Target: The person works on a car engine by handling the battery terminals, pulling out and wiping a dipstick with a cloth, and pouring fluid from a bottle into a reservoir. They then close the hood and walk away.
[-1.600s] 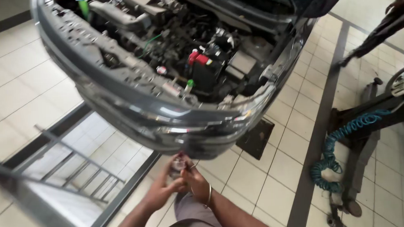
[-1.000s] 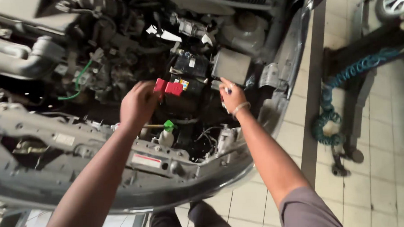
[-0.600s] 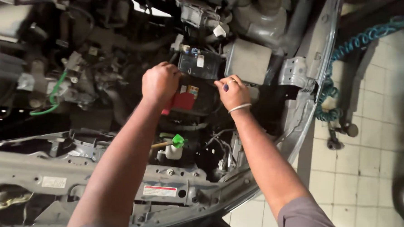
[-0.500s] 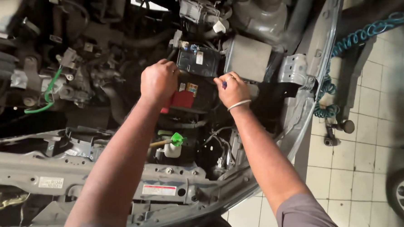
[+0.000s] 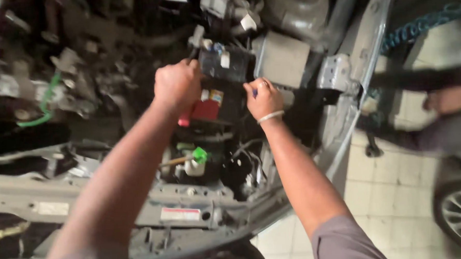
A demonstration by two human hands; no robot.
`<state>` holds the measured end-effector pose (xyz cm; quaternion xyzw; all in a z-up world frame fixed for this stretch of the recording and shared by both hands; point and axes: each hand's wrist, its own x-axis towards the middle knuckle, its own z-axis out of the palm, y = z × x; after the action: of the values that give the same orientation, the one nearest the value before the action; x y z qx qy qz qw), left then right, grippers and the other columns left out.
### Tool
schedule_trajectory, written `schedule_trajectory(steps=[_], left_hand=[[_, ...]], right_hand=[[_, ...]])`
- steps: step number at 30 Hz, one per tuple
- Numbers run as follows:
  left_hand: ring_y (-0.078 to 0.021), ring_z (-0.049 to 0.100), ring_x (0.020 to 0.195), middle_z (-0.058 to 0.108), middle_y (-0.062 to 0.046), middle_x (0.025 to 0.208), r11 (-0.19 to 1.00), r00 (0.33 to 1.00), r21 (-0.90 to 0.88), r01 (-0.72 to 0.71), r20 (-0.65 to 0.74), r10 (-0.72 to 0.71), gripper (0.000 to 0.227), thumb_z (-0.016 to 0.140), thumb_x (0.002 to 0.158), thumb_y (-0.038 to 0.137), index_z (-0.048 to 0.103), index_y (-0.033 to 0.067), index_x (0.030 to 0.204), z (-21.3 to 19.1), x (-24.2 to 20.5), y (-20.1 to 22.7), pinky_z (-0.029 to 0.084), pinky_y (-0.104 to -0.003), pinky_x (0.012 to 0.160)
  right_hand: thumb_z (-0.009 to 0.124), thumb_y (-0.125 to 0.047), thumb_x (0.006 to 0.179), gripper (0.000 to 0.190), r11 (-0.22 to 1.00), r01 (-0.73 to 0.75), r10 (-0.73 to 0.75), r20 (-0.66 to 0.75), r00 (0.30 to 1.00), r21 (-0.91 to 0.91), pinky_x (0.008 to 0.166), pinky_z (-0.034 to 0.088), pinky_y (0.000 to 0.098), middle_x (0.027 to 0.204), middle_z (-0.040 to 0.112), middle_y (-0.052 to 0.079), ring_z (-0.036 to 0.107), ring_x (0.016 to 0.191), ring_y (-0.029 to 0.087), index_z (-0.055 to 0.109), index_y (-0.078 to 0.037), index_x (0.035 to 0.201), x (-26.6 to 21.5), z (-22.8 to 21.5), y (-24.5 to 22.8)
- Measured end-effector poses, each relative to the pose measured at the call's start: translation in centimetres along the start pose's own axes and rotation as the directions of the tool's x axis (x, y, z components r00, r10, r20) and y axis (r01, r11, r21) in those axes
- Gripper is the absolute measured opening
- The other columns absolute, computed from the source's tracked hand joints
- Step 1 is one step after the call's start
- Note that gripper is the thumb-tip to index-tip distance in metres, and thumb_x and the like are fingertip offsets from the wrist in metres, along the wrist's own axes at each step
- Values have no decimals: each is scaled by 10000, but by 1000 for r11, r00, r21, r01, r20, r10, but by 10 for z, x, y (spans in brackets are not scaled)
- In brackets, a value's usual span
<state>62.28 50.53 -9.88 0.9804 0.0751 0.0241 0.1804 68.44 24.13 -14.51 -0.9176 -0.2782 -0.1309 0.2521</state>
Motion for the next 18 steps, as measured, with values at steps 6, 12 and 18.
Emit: schedule_trajectory(steps=[6,12,18], left_hand=[[-254,701,940,698,-85,1007,954,733,140,-264,-615,293,838,677,507,692,654,54,1051,-53,-62,62,481,-492,827],[-266,673,861,668,-38,850,969,977,-239,-56,-212,4,258,822,815,375,672,166,832,11,-66,15,538,-409,817],[-106,534,785,558,0,849,452,959,-875,-171,-254,-128,314,775,822,291,616,66,974,50,-71,-18,461,-276,696]], right_hand=[[825,-232,871,217,996,-56,57,-10,998,71,728,555,449,954,694,115,687,849,359,670,-90,925,18,-18,-23],[844,-73,822,303,920,-90,126,-71,990,382,840,572,385,1049,676,96,701,932,280,668,-40,1066,-38,-24,-62],[857,-123,763,401,947,-50,-19,210,977,317,772,589,387,1122,687,70,718,929,292,699,-74,1128,-15,-18,-109]])
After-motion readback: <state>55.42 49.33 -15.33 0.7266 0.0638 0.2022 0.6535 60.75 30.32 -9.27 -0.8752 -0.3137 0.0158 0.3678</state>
